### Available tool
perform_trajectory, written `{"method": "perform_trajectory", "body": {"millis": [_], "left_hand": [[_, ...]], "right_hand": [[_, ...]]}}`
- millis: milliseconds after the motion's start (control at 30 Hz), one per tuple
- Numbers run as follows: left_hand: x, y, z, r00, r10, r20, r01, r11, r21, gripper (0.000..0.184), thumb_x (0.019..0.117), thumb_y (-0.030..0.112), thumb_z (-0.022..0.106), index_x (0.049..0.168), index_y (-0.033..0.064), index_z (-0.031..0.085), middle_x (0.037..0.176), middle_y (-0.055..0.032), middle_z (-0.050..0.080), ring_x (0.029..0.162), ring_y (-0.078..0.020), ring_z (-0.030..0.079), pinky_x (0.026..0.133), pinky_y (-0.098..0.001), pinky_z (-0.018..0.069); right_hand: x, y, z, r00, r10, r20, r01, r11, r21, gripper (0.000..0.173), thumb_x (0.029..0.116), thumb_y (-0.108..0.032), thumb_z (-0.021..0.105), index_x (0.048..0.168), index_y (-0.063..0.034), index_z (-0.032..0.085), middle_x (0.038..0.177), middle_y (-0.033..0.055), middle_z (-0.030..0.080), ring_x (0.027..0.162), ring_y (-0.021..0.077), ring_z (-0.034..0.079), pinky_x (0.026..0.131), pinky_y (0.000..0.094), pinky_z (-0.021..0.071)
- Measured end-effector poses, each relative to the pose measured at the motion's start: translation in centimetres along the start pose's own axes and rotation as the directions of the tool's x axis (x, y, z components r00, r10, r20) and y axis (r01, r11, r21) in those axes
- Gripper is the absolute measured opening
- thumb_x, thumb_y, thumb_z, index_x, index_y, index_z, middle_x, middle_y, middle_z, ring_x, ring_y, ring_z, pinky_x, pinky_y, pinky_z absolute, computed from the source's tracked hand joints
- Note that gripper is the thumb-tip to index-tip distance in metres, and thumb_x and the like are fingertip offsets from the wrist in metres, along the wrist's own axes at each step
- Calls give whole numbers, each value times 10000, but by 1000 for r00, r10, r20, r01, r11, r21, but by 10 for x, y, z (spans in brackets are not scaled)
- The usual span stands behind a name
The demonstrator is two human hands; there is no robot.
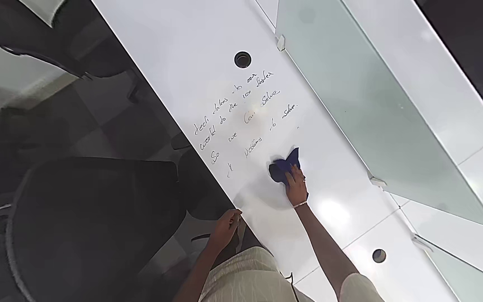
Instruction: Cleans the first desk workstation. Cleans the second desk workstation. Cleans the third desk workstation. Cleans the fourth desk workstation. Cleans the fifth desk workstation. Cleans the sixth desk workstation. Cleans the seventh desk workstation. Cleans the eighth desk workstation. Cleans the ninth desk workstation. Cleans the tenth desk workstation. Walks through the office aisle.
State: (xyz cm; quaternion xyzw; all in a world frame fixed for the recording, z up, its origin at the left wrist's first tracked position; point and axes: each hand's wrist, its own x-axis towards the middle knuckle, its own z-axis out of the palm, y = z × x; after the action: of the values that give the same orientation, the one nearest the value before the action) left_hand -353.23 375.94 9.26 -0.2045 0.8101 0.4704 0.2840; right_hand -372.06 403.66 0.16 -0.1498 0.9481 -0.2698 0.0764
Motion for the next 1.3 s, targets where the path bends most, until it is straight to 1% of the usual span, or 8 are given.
{"method": "perform_trajectory", "body": {"millis": [200, 300, 433, 567, 800, 900, 1100, 1300], "left_hand": [[-3, 1, -11, 998, -24, -63, 26, 999, 39, 299, 1060, 211, 495, 1273, 68, 648, 1171, -99, 703, 1011, -155, 699, 919, -341, 576], [-12, -6, -7, 997, -54, -48, 55, 998, 29, 303, 1064, 215, 488, 1285, 80, 645, 1186, -87, 703, 1022, -146, 700, 927, -342, 579], [-20, -16, -3, 999, -26, -24, 27, 999, 41, 299, 1064, 210, 500, 1287, 74, 645, 1188, -97, 702, 1023, -161, 700, 926, -358, 580], [-29, -17, -15, 998, -31, -51, 32, 999, 28, 310, 1064, 207, 497, 1301, 65, 639, 1213, -117, 695, 1048, -179, 699, 947, -362, 570], [-50, -57, -18, 996, -41, -82, 39, 999, -31, 305, 1060, 180, 498, 1305, 53, 626, 1183, -112, 709, 1038, -169, 704, 946, -353, 570], [-54, -68, -21, 998, -14, -59, 10, 997, -73, 307, 1061, 180, 501, 1309, 48, 624, 1183, -118, 707, 1030, -173, 704, 941, -353, 570], [-64, -84, -49, 992, 94, -84, -105, 986, -130, 298, 1059, 178, 503, 1303, 56, 625, 1213, -127, 684, 1042, -179, 695, 940, -357, 573], [-90, -131, -69, 987, 57, -149, -76, 989, -128, 297, 1065, 184, 492, 1294, 53, 629, 1189, -122, 696, 1017, -180, 698, 925, -356, 571]], "right_hand": [[118, 61, -46, 917, 367, -156, -378, 924, -52, 451, 1030, -196, 515, 1457, -53, 546, 1596, 231, 397, 1513, 386, 333, 1238, 550, 290], [157, 36, -36, 881, 421, -218, -425, 905, 30, 523, 1067, -352, 489, 1536, -123, 447, 1642, 208, 321, 1535, 389, 278, 1234, 579, 275], [88, -46, 14, 994, 98, 54, -101, 994, 37, 445, 976, -125, 573, 1419, -127, 613, 1571, 220, 441, 1490, 386, 374, 1224, 554, 326], [40, -51, 30, 948, -243, 205, 229, 969, 87, 377, 949, -31, 542, 1270, -119, 718, 1487, 163, 567, 1456, 380, 440, 1224, 565, 315], [172, -34, 6, 951, 290, -107, -296, 954, -44, 503, 1046, -302, 532, 1507, -103, 494, 1612, 235, 368, 1525, 414, 292, 1234, 580, 266], [98, -85, 31, 959, 283, 2, -282, 956, -77, 542, 1052, -383, 502, 1528, -126, 475, 1626, 241, 336, 1512, 417, 318, 1204, 605, 317], [-106, -171, 90, 967, -54, 247, 53, 999, 8, 497, 883, -18, 640, 1366, -135, 656, 1590, 185, 435, 1518, 426, 306, 1234, 604, 269], [76, -213, 121, 988, -29, 149, 47, 991, -123, 440, 1020, -269, 570, 1425, -99, 595, 1621, 205, 373, 1547, 397, 252, 1267, 568, 214]]}}
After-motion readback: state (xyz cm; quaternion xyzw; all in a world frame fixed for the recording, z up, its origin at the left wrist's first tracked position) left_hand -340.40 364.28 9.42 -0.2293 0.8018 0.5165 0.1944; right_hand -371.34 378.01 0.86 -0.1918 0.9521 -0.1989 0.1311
